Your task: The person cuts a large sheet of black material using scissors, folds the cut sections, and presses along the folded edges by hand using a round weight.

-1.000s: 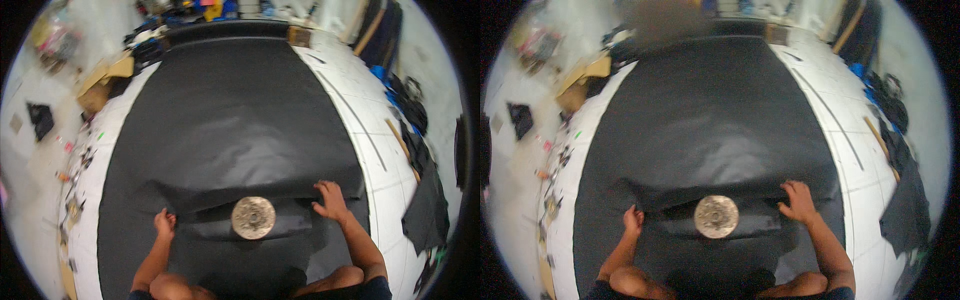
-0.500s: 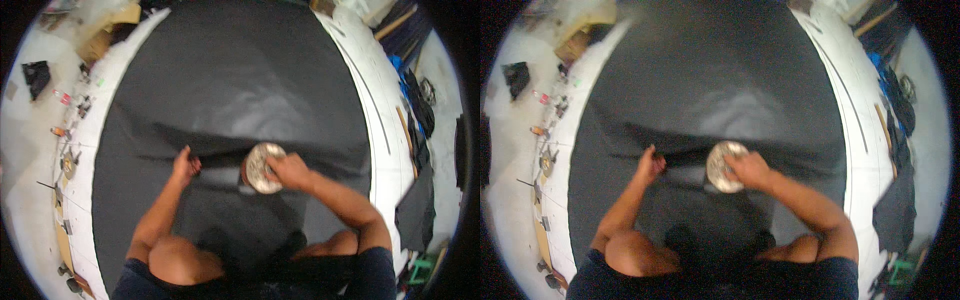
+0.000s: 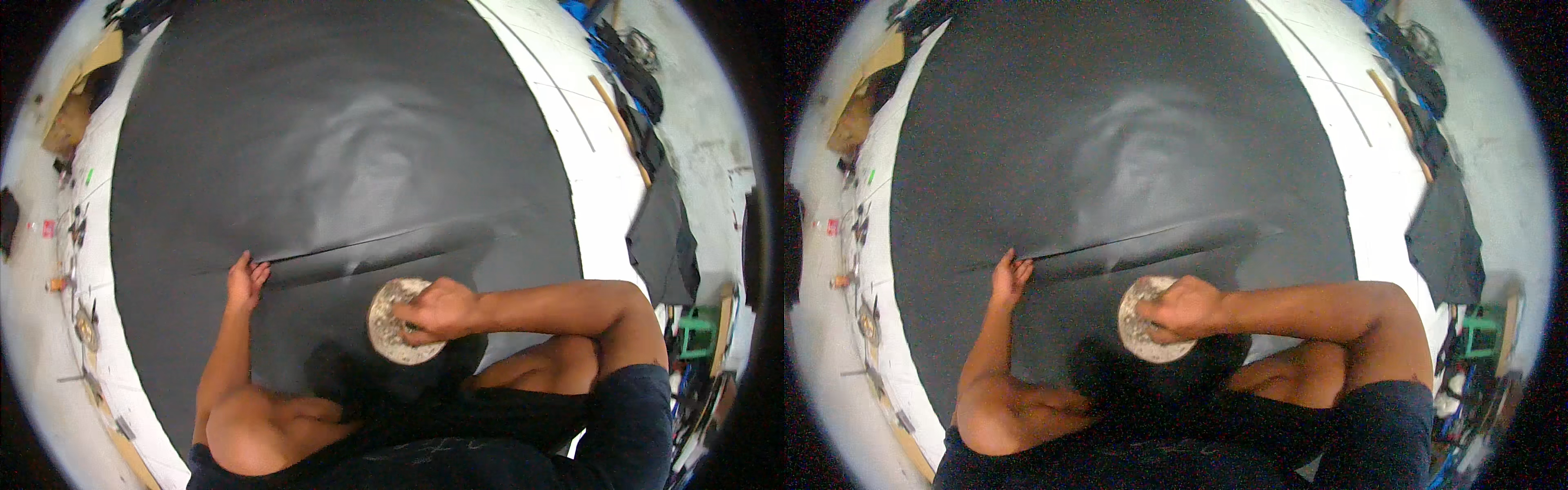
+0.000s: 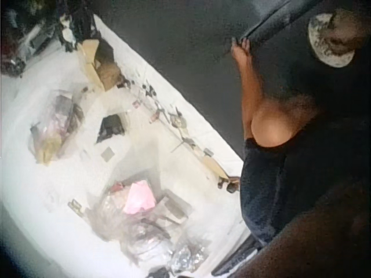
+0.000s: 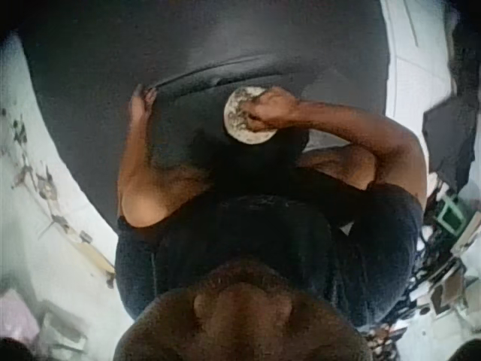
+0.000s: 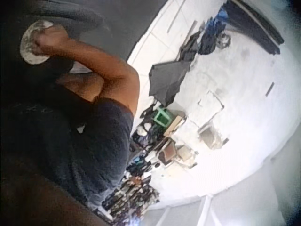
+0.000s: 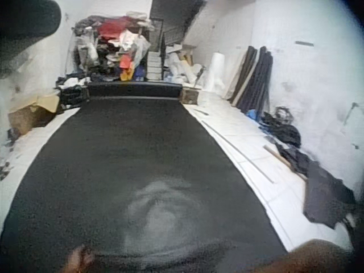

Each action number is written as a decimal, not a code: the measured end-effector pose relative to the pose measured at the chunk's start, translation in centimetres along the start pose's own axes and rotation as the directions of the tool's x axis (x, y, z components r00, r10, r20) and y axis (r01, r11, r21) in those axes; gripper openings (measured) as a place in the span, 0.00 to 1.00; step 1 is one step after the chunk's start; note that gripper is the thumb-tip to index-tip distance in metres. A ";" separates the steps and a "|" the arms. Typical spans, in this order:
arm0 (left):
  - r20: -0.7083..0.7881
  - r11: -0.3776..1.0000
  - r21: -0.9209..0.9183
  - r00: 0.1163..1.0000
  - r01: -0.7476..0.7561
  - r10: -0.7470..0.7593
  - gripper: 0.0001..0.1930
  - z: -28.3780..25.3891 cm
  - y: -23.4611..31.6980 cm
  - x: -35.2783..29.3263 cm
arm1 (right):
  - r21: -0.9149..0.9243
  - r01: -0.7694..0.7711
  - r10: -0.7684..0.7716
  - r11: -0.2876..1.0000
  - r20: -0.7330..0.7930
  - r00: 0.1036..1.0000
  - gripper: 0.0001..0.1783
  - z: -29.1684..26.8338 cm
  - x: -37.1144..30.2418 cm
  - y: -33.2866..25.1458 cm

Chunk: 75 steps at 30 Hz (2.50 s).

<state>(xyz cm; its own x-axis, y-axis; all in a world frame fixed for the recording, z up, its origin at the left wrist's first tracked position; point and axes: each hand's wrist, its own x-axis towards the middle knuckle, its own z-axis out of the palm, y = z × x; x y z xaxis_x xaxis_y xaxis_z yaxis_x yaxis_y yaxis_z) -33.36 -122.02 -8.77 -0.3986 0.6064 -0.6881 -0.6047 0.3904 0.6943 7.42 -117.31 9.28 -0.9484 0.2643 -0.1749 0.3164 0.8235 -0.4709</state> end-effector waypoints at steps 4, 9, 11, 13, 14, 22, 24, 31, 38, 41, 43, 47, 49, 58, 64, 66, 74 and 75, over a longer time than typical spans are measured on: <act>-0.045 0.998 0.040 0.998 -0.045 0.047 0.32 -2.0 0.1 0.7 | 0.086 0.108 -0.112 0.990 0.037 0.993 0.16 1.3 -0.6 -0.9; -0.108 0.988 0.125 0.989 -0.089 0.102 0.20 -1.6 0.7 1.2 | 0.289 0.006 -0.093 0.957 0.288 0.953 0.27 -1.2 0.2 -0.2; -0.130 0.965 0.234 0.980 -0.120 0.154 0.16 -0.8 0.7 1.4 | 0.589 0.009 -0.052 0.808 0.057 0.997 0.25 -0.5 0.1 4.3; -0.126 0.960 0.251 0.979 -0.124 0.160 0.15 -0.1 0.1 0.8 | 0.737 -0.377 0.456 0.561 0.106 0.884 0.25 -2.8 -2.4 10.4; -0.143 0.954 0.271 0.974 -0.130 0.174 0.15 -0.2 0.2 0.6 | 0.800 -0.380 0.623 0.464 0.010 0.782 0.25 -3.8 -4.1 12.9; 0.033 0.841 0.472 0.959 -0.264 0.283 0.16 -3.9 -0.6 1.1 | 0.577 -0.758 0.903 0.304 -0.428 0.036 0.19 4.6 -16.3 23.1; -0.010 0.864 0.435 0.958 -0.253 0.286 0.15 -3.9 -1.3 0.7 | 0.674 -0.700 0.913 0.237 -0.401 -0.078 0.19 7.2 -16.3 21.8; -0.050 0.839 0.472 0.942 -0.271 0.332 0.14 -7.5 -2.5 2.0 | 0.770 -0.636 0.835 0.056 -0.386 -0.393 0.17 9.7 -20.9 22.9; -0.088 0.738 0.635 0.927 -0.230 0.364 0.14 -9.4 -3.2 1.5 | 0.769 -0.638 0.854 -0.032 -0.311 -0.417 0.18 10.3 -22.3 24.6; -0.136 0.866 0.466 0.953 -0.182 0.273 0.14 -5.2 -3.9 -0.1 | 0.681 -0.730 0.810 0.058 -0.460 -0.365 0.20 10.8 -23.5 24.4; -0.190 0.885 0.439 0.946 -0.158 0.263 0.14 -4.6 -3.6 -0.6 | 0.563 -0.821 0.762 0.098 -0.573 -0.302 0.23 10.6 -22.8 24.7; 0.047 0.845 0.482 0.970 -0.230 0.238 0.13 -7.8 -1.9 -0.3 | 0.488 -0.862 0.738 0.139 -0.631 -0.238 0.28 10.1 -20.9 25.4; -0.223 0.889 0.423 0.931 -0.176 0.290 0.12 -6.2 -3.1 -0.4 | 0.441 -0.892 0.753 0.101 -0.619 -0.221 0.31 10.6 -21.5 25.5; -0.291 0.887 0.450 0.921 -0.109 0.261 0.11 -4.2 -2.7 -2.0 | 0.467 -0.872 0.734 0.144 -0.642 -0.223 0.31 11.2 -21.6 25.5; -0.158 0.878 0.454 0.957 -0.150 0.245 0.11 -4.8 -2.9 -1.9 | 0.455 -0.884 0.760 0.109 -0.612 -0.221 0.32 11.9 -22.5 25.5; -0.143 0.795 0.578 0.936 -0.184 0.321 0.11 -7.5 -2.6 -0.4 | 0.449 -0.884 0.771 0.128 -0.607 -0.196 0.32 11.3 -21.6 25.8; -0.207 0.863 0.477 0.934 -0.164 0.292 0.13 -7.9 -3.6 -1.7 | 0.332 -0.907 0.806 0.258 -0.592 0.012 0.31 7.3 -16.7 21.5; -0.249 0.893 0.440 0.943 -0.095 0.223 0.16 -4.7 -3.8 -2.6 | 0.212 -0.912 0.773 0.351 -0.615 0.155 0.31 7.8 -16.5 19.8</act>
<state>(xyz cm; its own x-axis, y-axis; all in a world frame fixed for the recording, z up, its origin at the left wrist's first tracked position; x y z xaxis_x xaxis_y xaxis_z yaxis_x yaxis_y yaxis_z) -33.24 -128.31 -10.57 -0.6819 0.4864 -0.5463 -0.1987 0.5956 0.7783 29.46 -109.32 -3.90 0.0856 0.9864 0.1404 0.9802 -0.0581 -0.1893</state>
